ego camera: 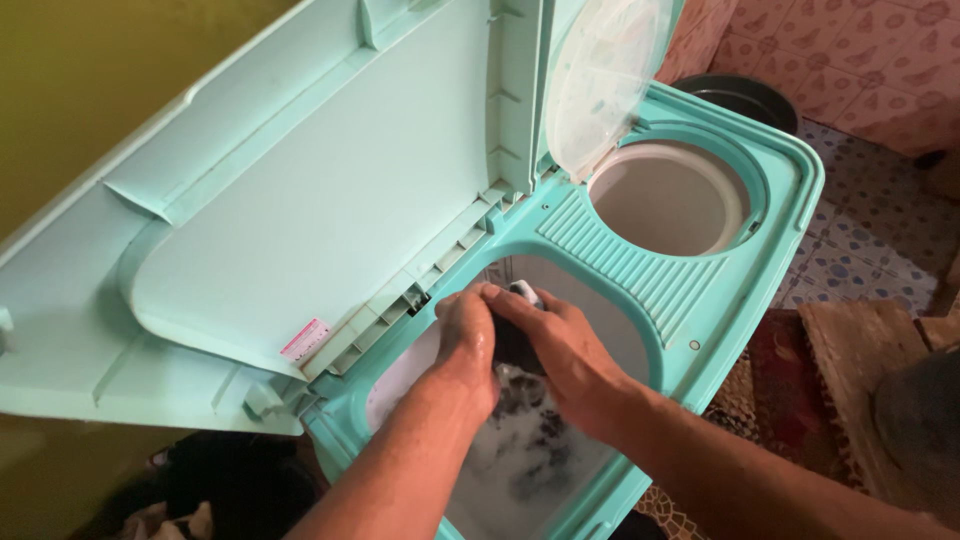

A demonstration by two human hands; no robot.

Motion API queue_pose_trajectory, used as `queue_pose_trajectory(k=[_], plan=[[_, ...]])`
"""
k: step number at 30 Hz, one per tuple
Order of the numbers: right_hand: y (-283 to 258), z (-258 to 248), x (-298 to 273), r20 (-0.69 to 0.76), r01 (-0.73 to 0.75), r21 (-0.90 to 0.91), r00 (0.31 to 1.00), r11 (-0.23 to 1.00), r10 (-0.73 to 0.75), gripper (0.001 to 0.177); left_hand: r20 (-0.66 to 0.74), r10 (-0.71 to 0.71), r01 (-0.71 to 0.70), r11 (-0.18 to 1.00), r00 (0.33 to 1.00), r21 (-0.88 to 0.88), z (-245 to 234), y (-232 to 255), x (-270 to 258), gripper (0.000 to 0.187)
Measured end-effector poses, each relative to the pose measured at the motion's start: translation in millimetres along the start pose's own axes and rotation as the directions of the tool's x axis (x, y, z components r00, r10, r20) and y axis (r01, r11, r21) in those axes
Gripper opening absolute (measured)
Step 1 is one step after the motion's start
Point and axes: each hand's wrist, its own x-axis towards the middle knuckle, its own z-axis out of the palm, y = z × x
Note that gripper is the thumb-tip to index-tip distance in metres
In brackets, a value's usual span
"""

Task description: The person hand-washes several small garments in a portable twin-tub washing machine. They repeatedly submerge, agitate, and wring out each item, then place the wet clothes into a nearby bucket.

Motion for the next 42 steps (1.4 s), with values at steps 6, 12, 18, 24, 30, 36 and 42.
queue_pose_trajectory(k=[6, 12, 18, 24, 30, 36, 42], plan=[[-12, 22, 1, -0.255, 0.018, -0.099, 0.966, 0.995, -0.043, 0.045, 0.021, 0.047, -0.049, 0.988, 0.999, 0.146, 8, 7, -20, 0.074], [-20, 6, 12, -0.320, 0.098, -0.300, 0.927, 0.949, -0.197, 0.043, 0.345, 0.087, -0.222, 0.900, 0.935, 0.375, 15, 11, -29, 0.082], [-22, -7, 18, -0.309, 0.140, -0.549, 0.882, 0.824, -0.356, 0.056, 0.509, 0.041, -0.263, 0.890, 0.860, 0.372, 12, 10, -22, 0.094], [-28, -12, 12, -0.082, 0.158, -0.312, 0.978, 0.937, -0.192, 0.066, 0.605, -0.068, -0.127, 0.953, 0.794, 0.274, -5, 21, -25, 0.082], [-39, -17, 3, 0.244, 0.133, -0.100, 0.964, 0.986, -0.105, 0.061, 0.657, -0.057, -0.116, 0.969, 0.752, 0.217, -14, 34, -29, 0.053], [-37, 6, 4, -0.041, 0.080, -0.353, 0.994, 0.932, -0.100, 0.035, 0.538, -0.124, -0.077, 0.939, 0.833, 0.335, -12, 37, -35, 0.039], [-40, 14, -3, -0.006, 0.251, -0.334, 0.963, 0.908, -0.269, 0.030, 0.572, -0.133, -0.103, 0.927, 0.809, 0.362, -18, 40, -42, 0.022]])
